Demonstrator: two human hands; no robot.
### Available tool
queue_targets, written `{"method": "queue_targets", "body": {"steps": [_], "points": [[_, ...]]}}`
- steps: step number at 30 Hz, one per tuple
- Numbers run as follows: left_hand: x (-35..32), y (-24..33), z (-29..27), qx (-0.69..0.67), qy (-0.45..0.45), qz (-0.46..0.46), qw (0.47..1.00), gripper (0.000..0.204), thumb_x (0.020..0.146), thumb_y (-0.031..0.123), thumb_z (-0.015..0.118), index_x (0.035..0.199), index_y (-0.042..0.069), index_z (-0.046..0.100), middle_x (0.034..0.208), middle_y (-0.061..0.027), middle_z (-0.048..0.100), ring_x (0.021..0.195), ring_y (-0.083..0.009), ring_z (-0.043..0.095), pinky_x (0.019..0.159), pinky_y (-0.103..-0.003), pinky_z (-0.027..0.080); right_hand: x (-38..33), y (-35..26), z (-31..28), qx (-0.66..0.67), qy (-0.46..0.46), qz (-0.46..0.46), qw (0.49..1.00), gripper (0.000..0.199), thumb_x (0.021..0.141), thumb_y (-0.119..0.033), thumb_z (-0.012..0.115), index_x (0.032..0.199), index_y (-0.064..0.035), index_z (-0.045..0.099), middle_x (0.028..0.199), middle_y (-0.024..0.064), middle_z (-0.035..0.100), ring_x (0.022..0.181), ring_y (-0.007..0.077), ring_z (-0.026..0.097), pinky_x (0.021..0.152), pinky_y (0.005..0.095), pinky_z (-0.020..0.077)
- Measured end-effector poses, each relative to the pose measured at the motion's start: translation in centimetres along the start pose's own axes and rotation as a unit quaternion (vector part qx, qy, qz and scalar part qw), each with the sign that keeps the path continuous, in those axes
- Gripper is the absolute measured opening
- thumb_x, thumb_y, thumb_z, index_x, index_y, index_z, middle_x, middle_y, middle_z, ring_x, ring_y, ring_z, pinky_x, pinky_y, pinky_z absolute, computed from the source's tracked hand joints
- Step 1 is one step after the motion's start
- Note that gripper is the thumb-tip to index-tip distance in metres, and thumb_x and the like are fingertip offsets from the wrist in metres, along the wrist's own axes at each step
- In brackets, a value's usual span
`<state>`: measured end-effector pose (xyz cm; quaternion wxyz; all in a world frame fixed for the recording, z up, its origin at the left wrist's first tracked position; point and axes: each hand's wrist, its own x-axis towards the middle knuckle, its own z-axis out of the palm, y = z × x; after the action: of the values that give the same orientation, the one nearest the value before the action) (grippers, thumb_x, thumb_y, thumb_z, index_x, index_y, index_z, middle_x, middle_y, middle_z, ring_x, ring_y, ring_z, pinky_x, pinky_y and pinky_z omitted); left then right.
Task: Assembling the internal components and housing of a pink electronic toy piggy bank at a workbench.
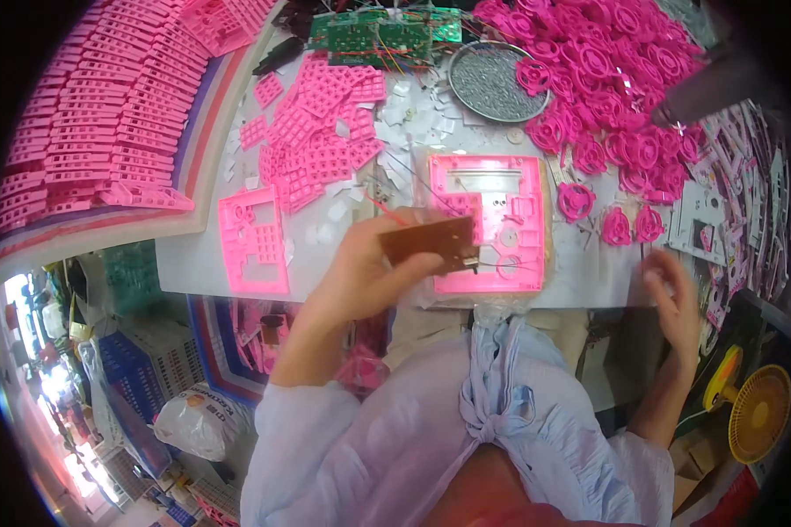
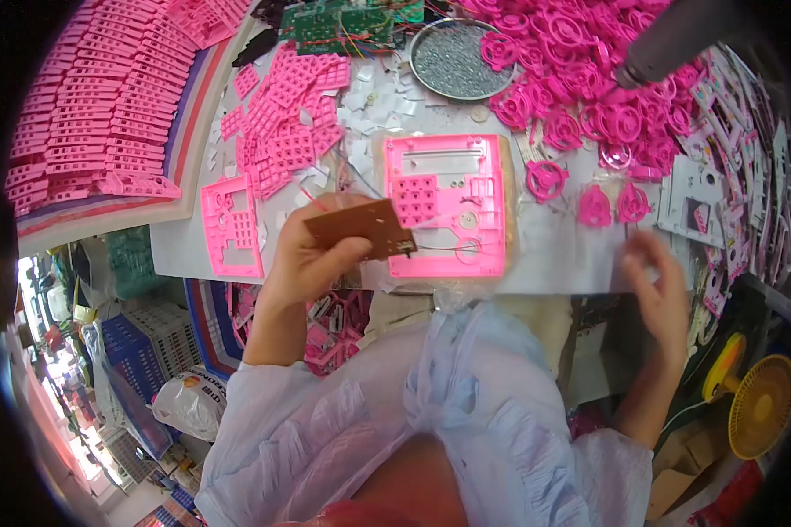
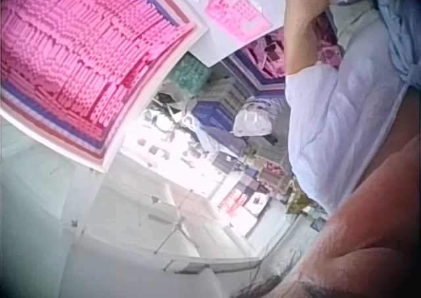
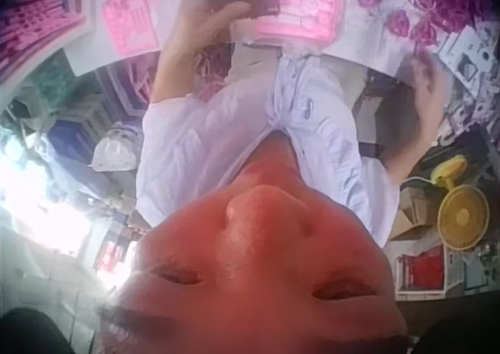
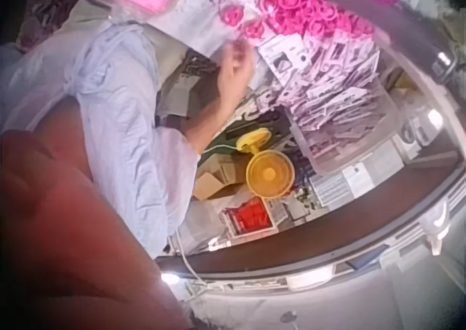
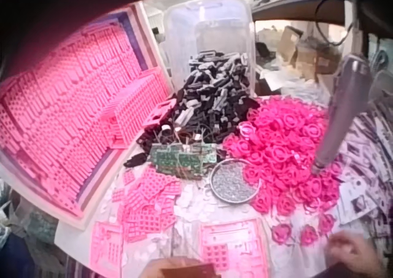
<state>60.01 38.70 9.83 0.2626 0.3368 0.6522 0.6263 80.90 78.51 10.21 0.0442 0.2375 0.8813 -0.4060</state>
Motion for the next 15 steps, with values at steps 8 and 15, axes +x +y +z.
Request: {"method": "queue_targets", "body": {"steps": [8,15], "points": [[3.1,3.5,2.9,0.033,-0.201,-0.018,0.979,0.072,0.093,0.001,0.065,0.157,0.0,0.033,0.105,-0.0098,0.073,0.083,-0.0139,0.068,0.076,-0.028,0.053,4.2,-14.1,4.1,-0.144,-0.193,-0.439,0.865,0.085,0.084,-0.061,0.069,0.136,0.0049,0.055,0.146,0.0256,0.05,0.14,0.05,0.037,0.115,0.0552,0.0307],[0.7,4.7,3.1,0.105,-0.095,-0.094,0.985,0.09,0.09,0.0,0.067,0.162,0.006,0.014,0.102,-0.0134,0.073,0.087,-0.0227,0.07,0.081,-0.035,0.054,4.9,-15.1,9.5,0.069,-0.266,-0.352,0.895,0.064,0.092,-0.039,0.07,0.142,-0.0018,0.053,0.132,0.0235,0.058,0.125,0.0402,0.053,0.105,0.0474,0.0425]]}}
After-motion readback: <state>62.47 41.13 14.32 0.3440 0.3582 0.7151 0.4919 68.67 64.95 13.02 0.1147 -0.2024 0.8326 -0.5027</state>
